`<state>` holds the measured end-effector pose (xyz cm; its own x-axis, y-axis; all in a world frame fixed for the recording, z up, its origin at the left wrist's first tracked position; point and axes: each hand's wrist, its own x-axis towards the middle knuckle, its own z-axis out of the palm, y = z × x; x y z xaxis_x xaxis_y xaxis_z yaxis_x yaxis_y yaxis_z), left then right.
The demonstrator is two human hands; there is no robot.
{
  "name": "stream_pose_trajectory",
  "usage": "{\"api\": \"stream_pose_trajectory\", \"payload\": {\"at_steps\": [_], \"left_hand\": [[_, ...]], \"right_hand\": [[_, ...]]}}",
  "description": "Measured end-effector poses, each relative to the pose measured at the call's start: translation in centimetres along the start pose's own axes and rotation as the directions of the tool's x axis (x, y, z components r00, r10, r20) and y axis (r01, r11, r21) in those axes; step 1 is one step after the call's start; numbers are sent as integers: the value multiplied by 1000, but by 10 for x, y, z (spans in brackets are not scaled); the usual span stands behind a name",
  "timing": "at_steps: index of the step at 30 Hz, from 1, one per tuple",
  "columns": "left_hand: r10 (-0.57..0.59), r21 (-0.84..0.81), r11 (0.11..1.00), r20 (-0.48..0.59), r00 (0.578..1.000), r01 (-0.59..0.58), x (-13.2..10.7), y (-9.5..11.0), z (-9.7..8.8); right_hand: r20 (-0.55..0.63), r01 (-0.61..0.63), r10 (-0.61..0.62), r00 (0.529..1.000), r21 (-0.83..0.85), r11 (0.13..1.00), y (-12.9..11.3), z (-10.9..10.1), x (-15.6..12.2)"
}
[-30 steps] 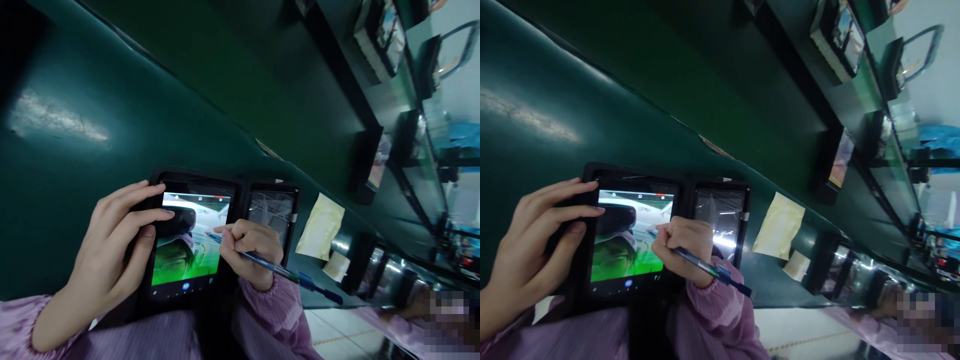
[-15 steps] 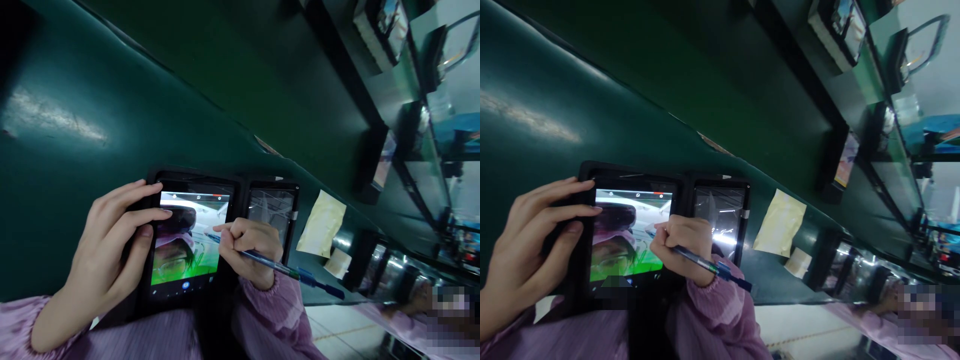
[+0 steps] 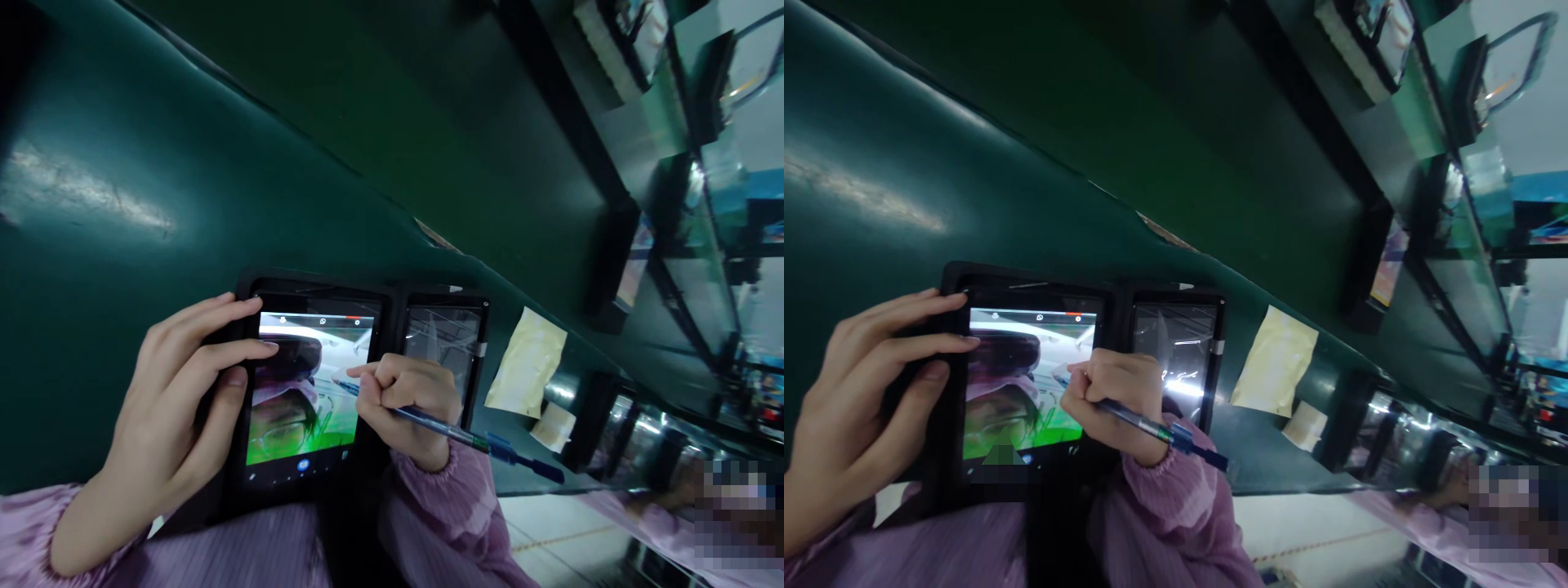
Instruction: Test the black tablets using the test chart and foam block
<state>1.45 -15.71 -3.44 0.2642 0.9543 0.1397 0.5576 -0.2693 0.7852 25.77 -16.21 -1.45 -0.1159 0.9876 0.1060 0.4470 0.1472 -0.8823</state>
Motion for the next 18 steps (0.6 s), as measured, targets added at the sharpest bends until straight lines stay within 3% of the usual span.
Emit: {"api": "stream_pose_trajectory", "payload": {"at_steps": [18], "left_hand": [[-6,-12,1000,3,1000,6,0,-1,1]], "right_hand": [[-35,-19,19,999,11,1000,2,2,-1]]}}
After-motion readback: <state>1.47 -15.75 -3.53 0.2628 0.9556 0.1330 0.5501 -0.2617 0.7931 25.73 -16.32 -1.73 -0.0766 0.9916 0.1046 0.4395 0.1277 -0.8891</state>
